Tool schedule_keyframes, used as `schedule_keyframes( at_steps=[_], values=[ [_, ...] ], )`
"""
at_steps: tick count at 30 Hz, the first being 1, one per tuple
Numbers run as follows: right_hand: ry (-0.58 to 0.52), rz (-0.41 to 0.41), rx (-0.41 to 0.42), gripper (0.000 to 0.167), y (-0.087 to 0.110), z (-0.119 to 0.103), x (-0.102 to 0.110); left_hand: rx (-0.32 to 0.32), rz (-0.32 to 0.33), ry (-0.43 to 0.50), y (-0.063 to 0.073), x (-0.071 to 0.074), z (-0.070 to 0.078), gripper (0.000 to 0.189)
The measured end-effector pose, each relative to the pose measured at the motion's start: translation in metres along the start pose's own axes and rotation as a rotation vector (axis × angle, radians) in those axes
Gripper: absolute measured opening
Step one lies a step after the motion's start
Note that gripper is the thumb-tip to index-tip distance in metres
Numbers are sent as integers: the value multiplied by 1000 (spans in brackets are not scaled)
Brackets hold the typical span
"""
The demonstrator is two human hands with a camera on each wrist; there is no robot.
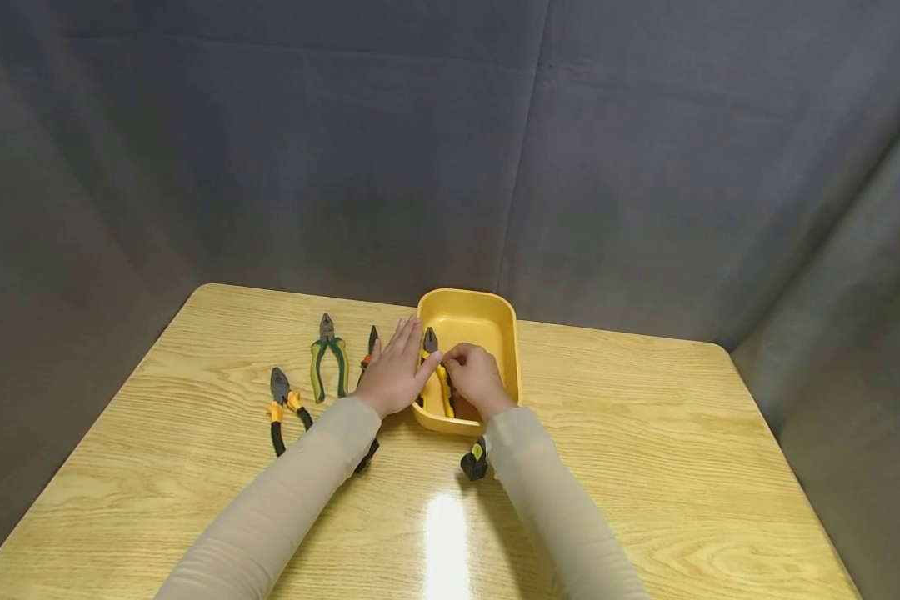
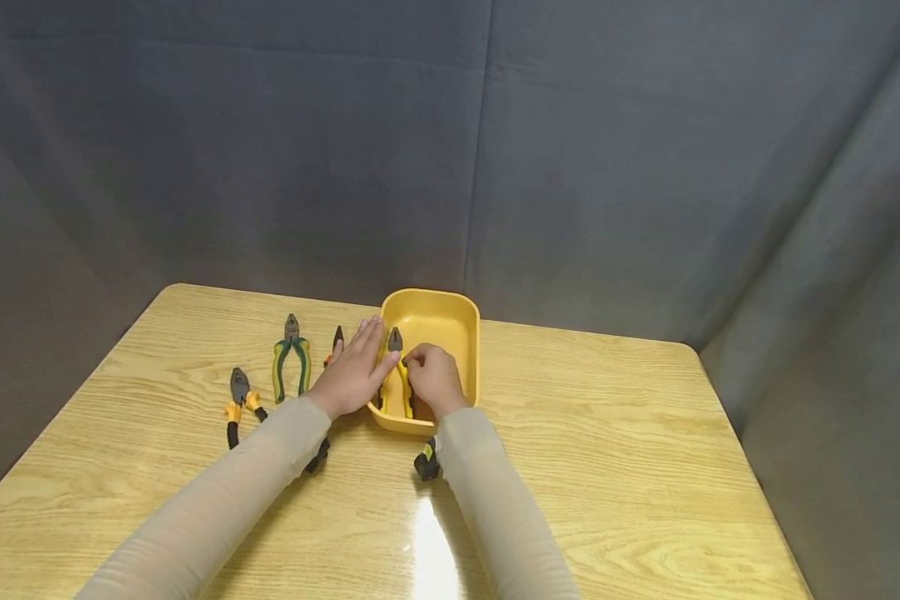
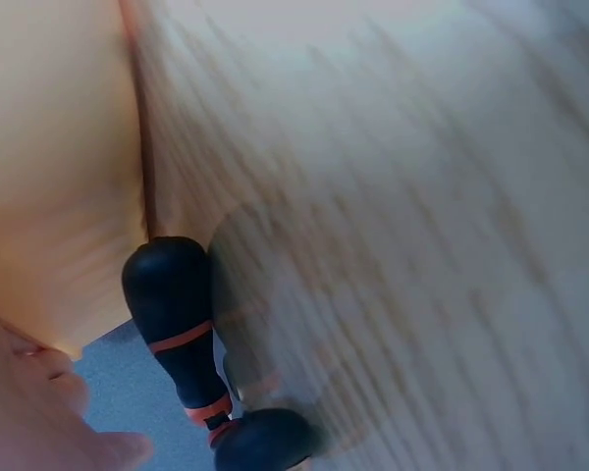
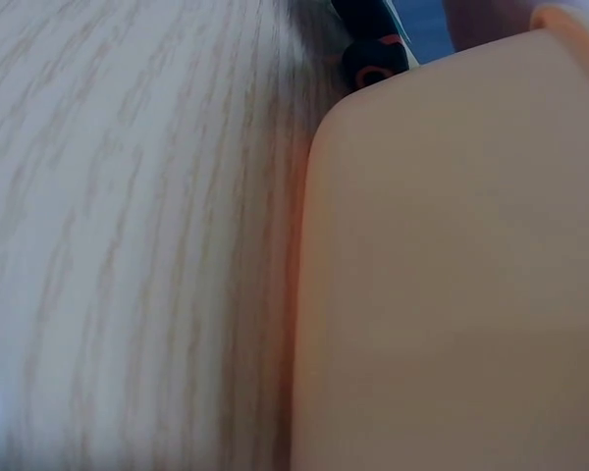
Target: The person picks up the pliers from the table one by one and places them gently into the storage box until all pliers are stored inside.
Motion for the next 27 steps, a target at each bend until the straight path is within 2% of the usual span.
schedule_keyframes(
  at_steps=[11, 17, 23, 27],
  values=[
    [-51, 4, 30, 17, 2, -3, 0, 0, 1, -2, 0, -2, -2, 78],
    [-48, 61, 79, 21, 3, -5, 5, 15, -19, -12, 2, -2, -1, 77],
    [-6, 117, 130, 21, 4, -10, 10, -3, -10, -9, 0, -2, 0, 76],
    [22, 149, 142, 21, 4, -13, 13, 7, -18, -15, 0, -2, 0, 76]
  ],
)
Point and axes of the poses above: each hand's wrist, its own y-axis away from the middle knuckle, its own x-axis out of the back of the hand, z = x × y, the point moved 8 cm from there along -y, towards the middle knuckle, and after that the axes turned 2 degrees about y, right-handed, at the moved point
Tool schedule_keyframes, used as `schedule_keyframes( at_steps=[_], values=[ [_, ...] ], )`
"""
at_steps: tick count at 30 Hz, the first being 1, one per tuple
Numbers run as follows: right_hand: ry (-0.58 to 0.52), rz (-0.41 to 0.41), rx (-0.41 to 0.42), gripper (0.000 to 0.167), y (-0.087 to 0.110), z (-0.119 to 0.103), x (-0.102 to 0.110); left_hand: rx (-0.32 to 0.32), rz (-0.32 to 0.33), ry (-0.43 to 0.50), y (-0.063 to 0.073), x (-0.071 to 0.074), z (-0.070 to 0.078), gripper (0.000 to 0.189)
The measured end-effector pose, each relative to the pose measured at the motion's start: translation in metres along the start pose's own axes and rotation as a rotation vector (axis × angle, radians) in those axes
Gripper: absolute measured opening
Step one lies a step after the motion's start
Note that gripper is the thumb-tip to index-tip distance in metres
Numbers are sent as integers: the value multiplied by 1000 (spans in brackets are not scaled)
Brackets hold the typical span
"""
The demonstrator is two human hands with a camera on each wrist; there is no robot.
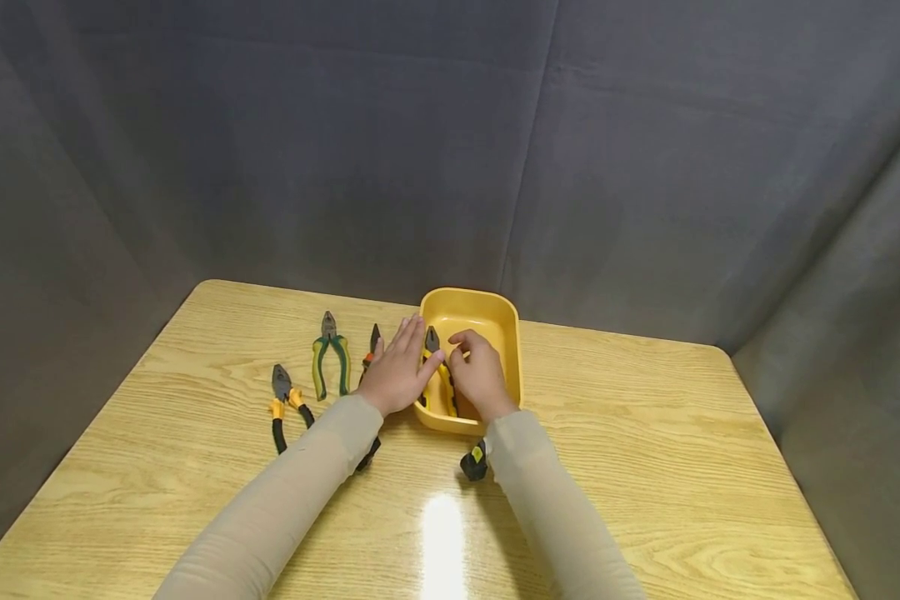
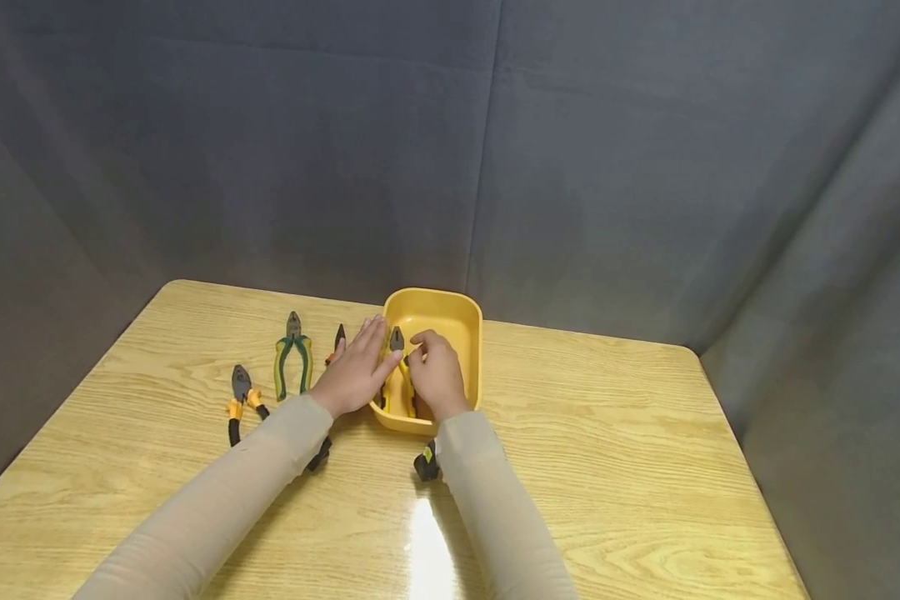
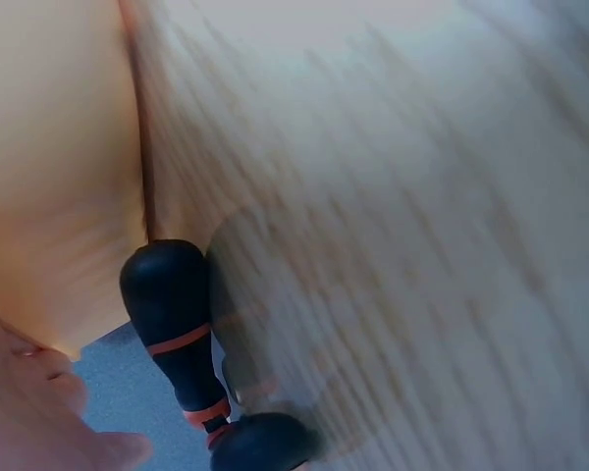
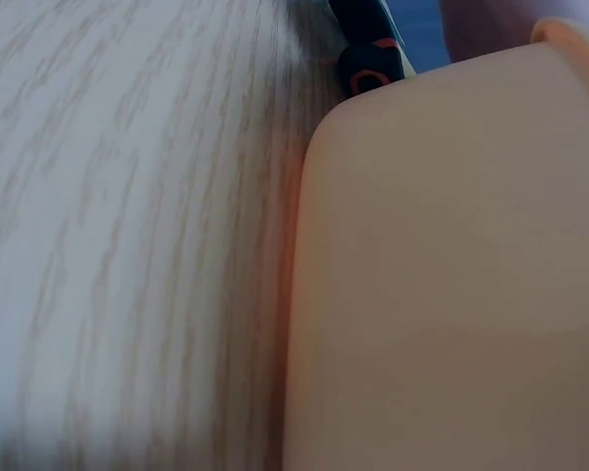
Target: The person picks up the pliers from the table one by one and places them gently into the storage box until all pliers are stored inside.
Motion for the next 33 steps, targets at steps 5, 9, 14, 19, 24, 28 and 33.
schedule_keyframes(
  at_steps=[5, 9, 14, 19, 24, 28, 33],
  values=[
    [21, 43, 16, 21, 1, -3, 4, 9, -5, 4, -1, 1, 0, 76],
    [34, 76, 42, 21, 2, -7, 6, 6, 5, 8, -1, 0, -2, 74],
    [63, 105, 73, 22, 5, -11, 9, 10, 1, 5, 0, -1, -4, 76],
    [88, 160, 120, 22, 6, -14, 17, 2, 6, 7, 0, -1, -3, 78],
    [77, 208, 155, 21, 7, -15, 28, -2, 13, 14, -1, -1, -2, 78],
    [51, 224, 162, 22, 9, -15, 36, 10, 3, 19, -2, -2, -2, 79],
    [96, 217, 178, 23, 12, -13, 45, 14, -8, 11, -2, -2, 0, 80]
  ],
)
Point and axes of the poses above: each hand's wrist, its own y-axis away from the middle knuckle, its own x-axis out of the back of the hand, z = x × y, the point moved 8 cm from there along -y, towards the middle knuckle, and after that the axes turned 2 degrees about y, right-handed, at the moved point
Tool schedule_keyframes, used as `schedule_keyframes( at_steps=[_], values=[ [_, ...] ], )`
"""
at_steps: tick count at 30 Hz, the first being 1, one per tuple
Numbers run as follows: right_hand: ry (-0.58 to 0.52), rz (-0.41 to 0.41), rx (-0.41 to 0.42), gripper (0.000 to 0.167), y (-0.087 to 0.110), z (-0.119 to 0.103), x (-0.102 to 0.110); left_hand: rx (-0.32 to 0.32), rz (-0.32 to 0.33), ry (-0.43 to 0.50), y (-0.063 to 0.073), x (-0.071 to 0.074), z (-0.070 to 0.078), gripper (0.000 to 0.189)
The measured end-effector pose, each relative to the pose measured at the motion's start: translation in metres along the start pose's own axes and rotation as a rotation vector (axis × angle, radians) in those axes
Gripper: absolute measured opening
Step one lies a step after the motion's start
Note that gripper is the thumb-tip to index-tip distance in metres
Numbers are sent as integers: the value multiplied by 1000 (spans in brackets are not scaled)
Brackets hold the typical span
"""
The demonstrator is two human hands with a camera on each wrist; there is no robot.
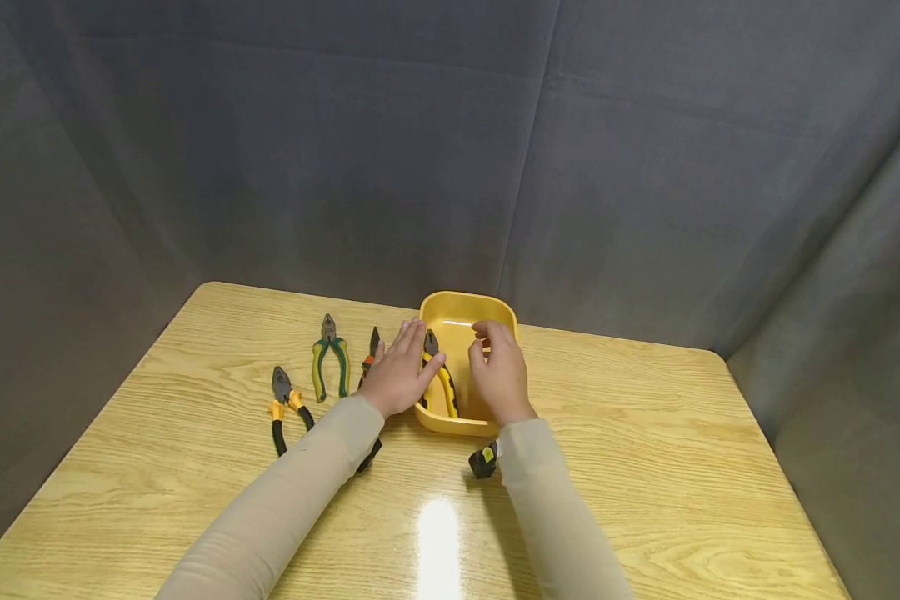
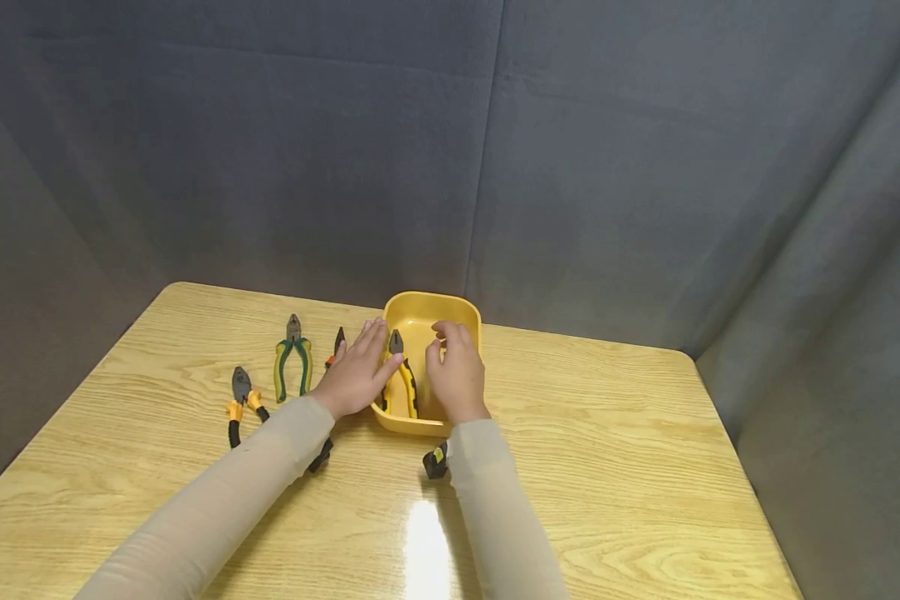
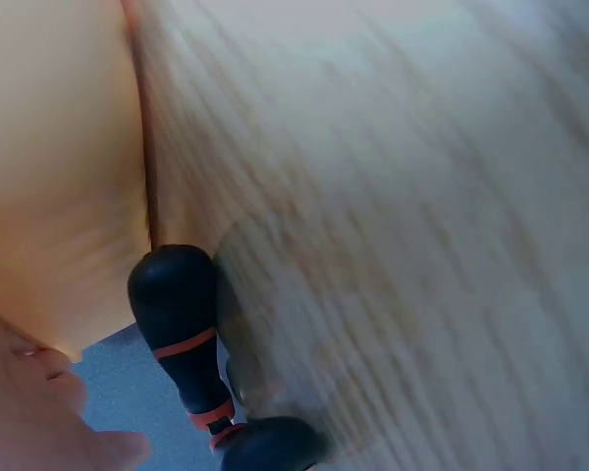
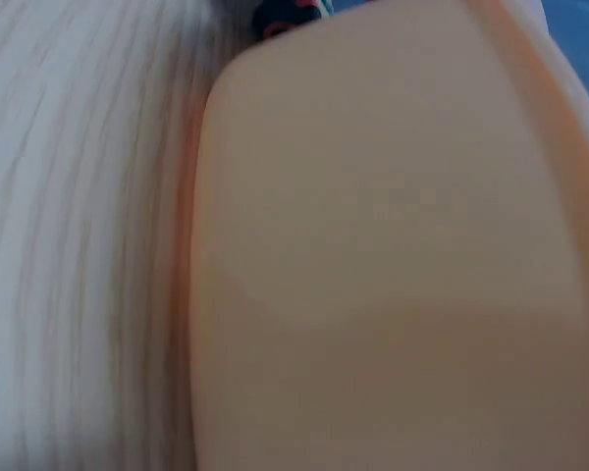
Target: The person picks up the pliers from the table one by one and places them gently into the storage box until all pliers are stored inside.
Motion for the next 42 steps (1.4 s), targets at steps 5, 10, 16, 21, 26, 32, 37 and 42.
schedule_keyframes(
  at_steps=[5, 10, 16, 21, 26, 32, 37, 42],
  values=[
    [63, -37, 22, 25, 3, 7, 5, -10, 0, 11, 1, 0, 0, 79],
    [107, -84, 33, 31, 7, 12, 8, -12, 0, 23, 2, 1, -1, 77],
    [144, -120, 85, 43, 14, 12, 12, -10, -9, 23, 2, 0, -1, 78],
    [225, -169, 83, 54, 21, 13, 13, -16, -4, 26, 3, 0, 0, 79],
    [318, -251, 46, 75, 27, 19, 12, -16, -1, 20, 3, 1, 1, 79],
    [358, -320, -4, 87, 32, 26, 11, -24, 13, 20, 3, 2, 1, 76],
    [363, -335, -39, 91, 33, 30, 13, -20, 6, 27, 3, 1, 0, 75],
    [372, -354, -67, 96, 34, 34, 12, -9, 2, 23, 3, 1, 0, 76]
  ],
)
Point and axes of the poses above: each hand's wrist, its own y-axis away from the middle knuckle, its own x-axis out of the back of the hand, z = x × y, the point moved 8 cm from there along -y, towards the middle knuckle, and after that the axes turned 2 degrees about y, right-handed, at the moved point
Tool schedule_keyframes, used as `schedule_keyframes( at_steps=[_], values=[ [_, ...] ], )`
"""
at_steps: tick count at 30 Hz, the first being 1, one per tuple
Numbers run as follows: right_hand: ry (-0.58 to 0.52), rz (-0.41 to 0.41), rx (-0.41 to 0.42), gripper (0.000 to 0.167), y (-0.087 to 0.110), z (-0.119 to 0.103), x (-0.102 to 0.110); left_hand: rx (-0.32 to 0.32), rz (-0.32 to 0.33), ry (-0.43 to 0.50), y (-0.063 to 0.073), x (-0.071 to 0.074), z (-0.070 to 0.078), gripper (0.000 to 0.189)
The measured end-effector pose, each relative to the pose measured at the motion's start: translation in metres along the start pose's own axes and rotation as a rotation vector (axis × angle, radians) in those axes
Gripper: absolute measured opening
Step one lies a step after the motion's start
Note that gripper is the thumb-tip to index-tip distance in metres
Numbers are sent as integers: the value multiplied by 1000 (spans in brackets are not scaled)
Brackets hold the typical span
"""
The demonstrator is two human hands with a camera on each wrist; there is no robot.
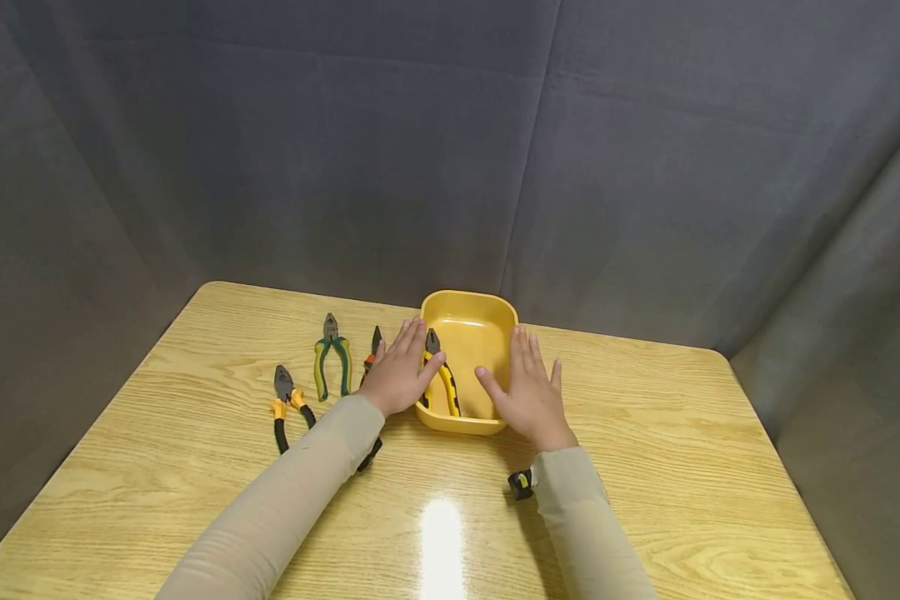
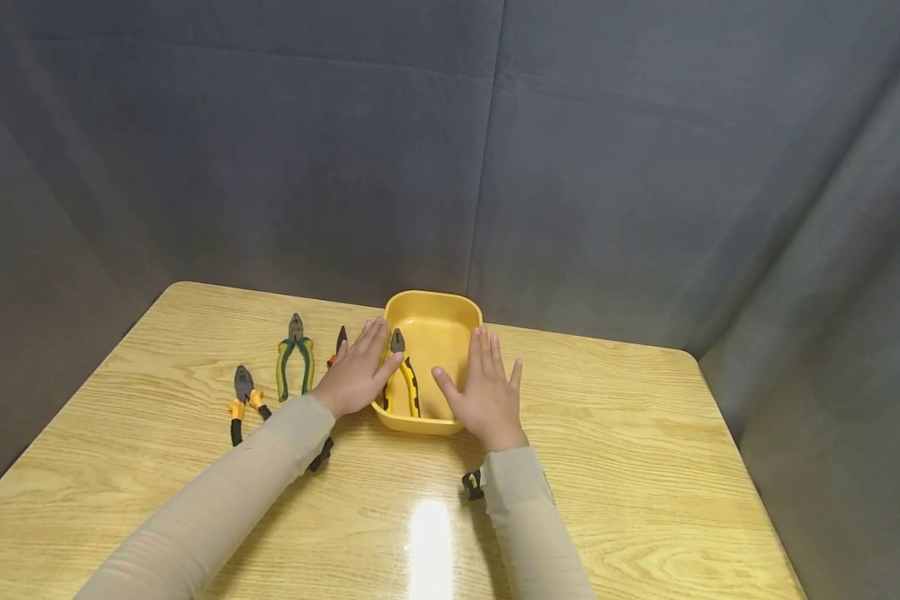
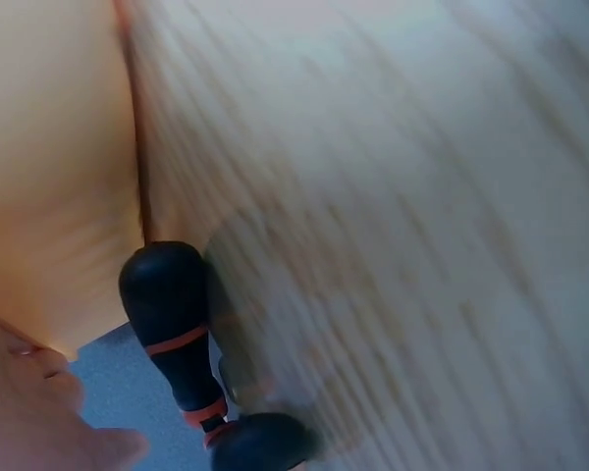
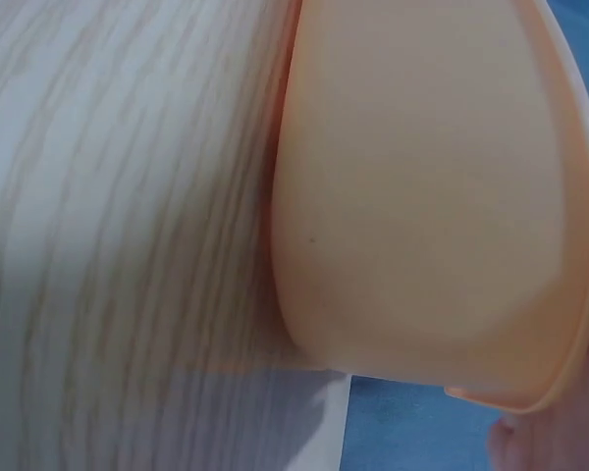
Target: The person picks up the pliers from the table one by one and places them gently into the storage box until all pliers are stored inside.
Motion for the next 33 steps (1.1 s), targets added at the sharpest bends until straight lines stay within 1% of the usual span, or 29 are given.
schedule_keyframes(
  at_steps=[7, 12, 17, 25, 33],
  values=[
    [20, -62, -39, 99, -1, 5, -5, -12, 1, 8, -2, -1, 1, 77],
    [26, -94, -47, 99, -1, 5, -6, -15, -2, 8, -3, 0, 2, 78],
    [39, -107, -50, 99, -1, 4, -5, -17, -4, 12, -2, 0, 2, 77],
    [67, -101, -46, 100, -2, 4, -7, -19, 0, 20, -1, 1, 3, 77],
    [61, -110, -46, 100, -1, 3, -7, -19, 20, -4, 3, 3, 4, 77]
  ],
)
Point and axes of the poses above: each hand's wrist, its own y-axis away from the middle knuckle, its own x-axis out of the back of the hand, z = x × y, the point moved 8 cm from there along -y, towards the middle knuckle, and after that the axes turned 2 degrees about y, right-handed, at the moved point
